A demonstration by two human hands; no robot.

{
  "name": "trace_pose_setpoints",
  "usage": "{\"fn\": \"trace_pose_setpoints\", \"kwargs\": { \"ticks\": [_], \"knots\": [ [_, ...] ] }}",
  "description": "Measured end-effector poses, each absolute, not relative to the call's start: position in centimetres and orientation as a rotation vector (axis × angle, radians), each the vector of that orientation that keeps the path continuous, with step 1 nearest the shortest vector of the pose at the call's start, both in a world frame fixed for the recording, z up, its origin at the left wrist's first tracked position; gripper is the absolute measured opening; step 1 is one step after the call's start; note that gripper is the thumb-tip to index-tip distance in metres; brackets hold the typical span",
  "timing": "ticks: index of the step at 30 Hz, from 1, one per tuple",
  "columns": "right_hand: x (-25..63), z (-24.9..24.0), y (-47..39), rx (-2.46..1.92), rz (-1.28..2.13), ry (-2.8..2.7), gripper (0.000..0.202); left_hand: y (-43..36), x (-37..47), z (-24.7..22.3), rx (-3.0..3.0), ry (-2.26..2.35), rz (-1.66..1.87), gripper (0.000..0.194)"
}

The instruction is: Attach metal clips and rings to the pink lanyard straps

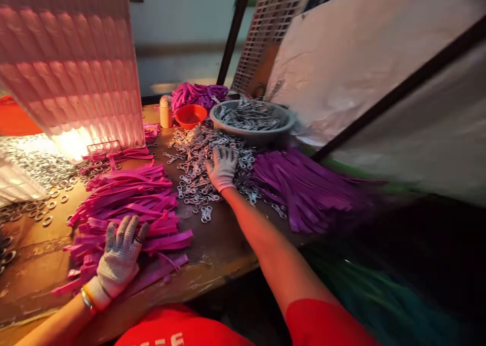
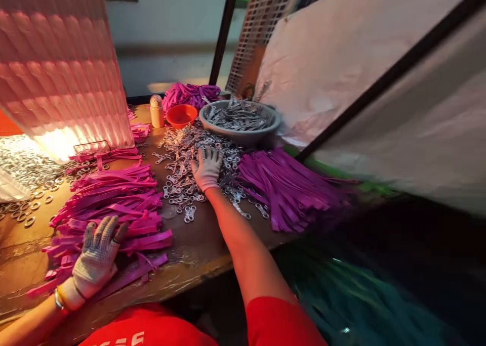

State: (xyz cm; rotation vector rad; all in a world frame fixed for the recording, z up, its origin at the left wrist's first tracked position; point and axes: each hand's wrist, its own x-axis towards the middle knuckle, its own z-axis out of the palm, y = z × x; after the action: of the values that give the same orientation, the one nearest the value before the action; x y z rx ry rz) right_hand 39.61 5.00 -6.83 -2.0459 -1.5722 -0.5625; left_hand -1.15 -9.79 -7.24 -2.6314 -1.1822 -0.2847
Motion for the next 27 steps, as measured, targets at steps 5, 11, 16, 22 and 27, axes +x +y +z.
{"fn": "trace_pose_setpoints", "kwargs": {
  "ticks": [5, 11, 16, 22, 27],
  "knots": [
    [39.9, -7.1, 5.1, -2.035, -0.566, -1.567, 0.055, -2.0, 0.8, -4.8, -2.585, -1.168, -0.224, 0.082],
    [39.9, -7.7, 4.7, -2.061, -0.541, -1.577, 0.057, -0.2, 3.2, -1.9, -2.555, -1.411, -0.128, 0.088],
    [39.7, -7.4, 4.6, -2.069, -0.552, -1.585, 0.056, -7.9, 1.2, -2.2, -2.857, -1.126, 0.013, 0.080],
    [39.7, -7.3, 4.7, -2.047, -0.536, -1.580, 0.055, -14.3, -1.3, -5.8, -2.813, -1.213, -0.171, 0.087],
    [39.7, -7.2, 4.7, -2.001, -0.557, -1.572, 0.053, -11.2, -0.2, -7.0, -2.751, -1.230, -0.129, 0.094]
  ]
}}
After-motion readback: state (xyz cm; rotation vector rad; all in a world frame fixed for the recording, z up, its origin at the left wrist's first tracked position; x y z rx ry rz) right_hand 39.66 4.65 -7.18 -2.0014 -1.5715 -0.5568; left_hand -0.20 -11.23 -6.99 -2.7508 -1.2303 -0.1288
